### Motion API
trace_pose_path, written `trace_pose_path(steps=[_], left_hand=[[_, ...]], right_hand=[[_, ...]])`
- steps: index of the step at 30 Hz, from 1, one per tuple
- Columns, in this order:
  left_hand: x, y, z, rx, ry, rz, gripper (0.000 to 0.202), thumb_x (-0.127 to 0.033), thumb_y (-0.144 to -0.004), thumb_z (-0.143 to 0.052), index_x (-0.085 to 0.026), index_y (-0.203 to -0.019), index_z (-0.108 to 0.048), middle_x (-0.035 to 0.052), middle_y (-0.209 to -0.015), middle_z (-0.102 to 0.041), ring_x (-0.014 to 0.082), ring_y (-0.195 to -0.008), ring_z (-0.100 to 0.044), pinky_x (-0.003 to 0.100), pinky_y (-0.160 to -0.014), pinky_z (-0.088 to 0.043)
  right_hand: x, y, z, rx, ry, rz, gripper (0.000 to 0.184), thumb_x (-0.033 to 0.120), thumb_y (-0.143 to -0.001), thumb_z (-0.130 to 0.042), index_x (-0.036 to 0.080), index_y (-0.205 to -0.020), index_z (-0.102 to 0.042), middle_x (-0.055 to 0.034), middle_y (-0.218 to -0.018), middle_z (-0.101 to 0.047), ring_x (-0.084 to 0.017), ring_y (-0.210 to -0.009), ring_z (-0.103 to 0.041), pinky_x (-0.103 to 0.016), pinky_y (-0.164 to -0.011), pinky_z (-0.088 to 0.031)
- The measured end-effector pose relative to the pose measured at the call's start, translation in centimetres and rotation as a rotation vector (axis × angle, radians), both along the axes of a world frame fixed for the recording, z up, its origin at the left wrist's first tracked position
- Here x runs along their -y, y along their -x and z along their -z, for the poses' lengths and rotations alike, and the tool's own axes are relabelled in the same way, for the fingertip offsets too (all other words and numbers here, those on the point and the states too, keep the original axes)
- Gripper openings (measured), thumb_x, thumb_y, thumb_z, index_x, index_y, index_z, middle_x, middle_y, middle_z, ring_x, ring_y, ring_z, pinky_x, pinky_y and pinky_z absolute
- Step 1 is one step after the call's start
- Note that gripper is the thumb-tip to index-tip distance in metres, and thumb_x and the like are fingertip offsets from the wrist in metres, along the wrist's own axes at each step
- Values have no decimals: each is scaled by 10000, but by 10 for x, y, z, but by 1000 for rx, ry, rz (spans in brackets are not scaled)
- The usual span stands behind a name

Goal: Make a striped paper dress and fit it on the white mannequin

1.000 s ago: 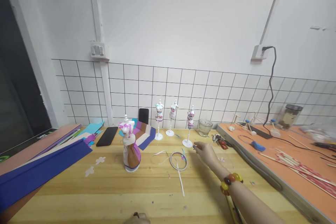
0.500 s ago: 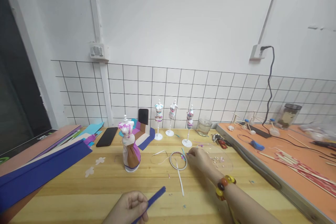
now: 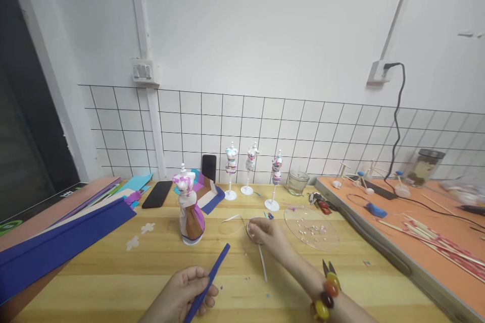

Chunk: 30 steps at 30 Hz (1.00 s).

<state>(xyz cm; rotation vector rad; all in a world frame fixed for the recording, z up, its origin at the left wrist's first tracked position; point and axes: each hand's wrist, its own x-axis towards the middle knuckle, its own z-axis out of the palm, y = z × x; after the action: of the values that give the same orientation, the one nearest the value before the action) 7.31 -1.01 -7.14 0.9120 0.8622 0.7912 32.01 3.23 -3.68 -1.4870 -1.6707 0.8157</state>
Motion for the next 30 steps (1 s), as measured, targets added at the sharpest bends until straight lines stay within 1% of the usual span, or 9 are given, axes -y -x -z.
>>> trace_pose_path(steps=[4, 6, 8, 13, 18, 21, 24, 26, 30], left_hand=[[-1, -1, 6, -14, -1, 35, 434, -495, -515, -761, -158, -673, -536, 45, -639, -695, 114, -509, -594, 212, -464, -374], [-2, -1, 10, -27, -6, 63, 462, -519, -505, -756, -157, -688, -534, 43, -631, -691, 117, -498, -595, 212, -453, -370], [-3, -1, 13, -38, -21, 86, 484, -536, -505, -747, -156, -713, -533, 37, -625, -685, 115, -487, -592, 211, -443, -365], [-5, 3, 13, -81, -97, 101, 532, -524, -513, -745, -150, -824, -529, 22, -625, -675, 99, -452, -566, 206, -425, -353], [-7, 7, 8, -175, -175, 66, 497, -535, -568, -683, -153, -829, -503, 22, -614, -660, 86, -416, -523, 200, -404, -307], [-6, 7, 5, -258, -229, 26, 456, -517, -616, -635, -151, -848, -496, -2, -559, -618, 82, -398, -476, 205, -410, -297], [-5, 7, 3, -355, -287, -11, 400, -464, -660, -591, -137, -876, -511, -24, -522, -568, 89, -409, -452, 214, -433, -314], [-5, 10, 1, -432, -329, -32, 351, -403, -700, -549, -123, -911, -530, -31, -519, -545, 103, -431, -462, 222, -450, -334], [-9, 25, -8, -645, -451, -101, 286, -282, -740, -503, -128, -965, -590, -28, -524, -538, 143, -509, -513, 245, -512, -355]], right_hand=[[31, 49, 2, -178, 89, -147, 486, 531, -768, -545, 139, -1053, -587, -40, -757, -669, -166, -630, -640, -280, -589, -493], [38, 62, 8, -363, 157, -187, 526, 508, -662, -673, 135, -1023, -582, 7, -625, -612, -146, -568, -609, -267, -570, -473], [38, 68, 14, -434, 179, -186, 533, 498, -587, -728, 141, -954, -581, 42, -567, -558, -123, -507, -569, -259, -543, -457], [31, 61, 20, -408, 139, -109, 445, 443, -607, -718, 163, -917, -565, 60, -561, -527, -104, -478, -528, -243, -515, -425], [37, 48, 24, -357, 119, -67, 352, 360, -641, -683, 147, -899, -574, 47, -586, -537, -100, -470, -512, -242, -508, -399], [45, 40, 33, -309, 111, -68, 298, 333, -663, -644, 145, -889, -591, 50, -571, -520, -107, -484, -504, -240, -518, -385], [52, 31, 46, -182, 108, -110, 258, 326, -710, -588, 154, -901, -609, 46, -548, -519, -125, -505, -504, -233, -504, -374], [57, 28, 53, -101, 73, -121, 221, 328, -762, -532, 160, -872, -623, 13, -592, -577, -148, -559, -537, -240, -534, -399], [63, 29, 57, 26, 43, -141, 259, 353, -814, -464, 173, -851, -647, -60, -785, -676, -222, -772, -615, -267, -694, -462]])
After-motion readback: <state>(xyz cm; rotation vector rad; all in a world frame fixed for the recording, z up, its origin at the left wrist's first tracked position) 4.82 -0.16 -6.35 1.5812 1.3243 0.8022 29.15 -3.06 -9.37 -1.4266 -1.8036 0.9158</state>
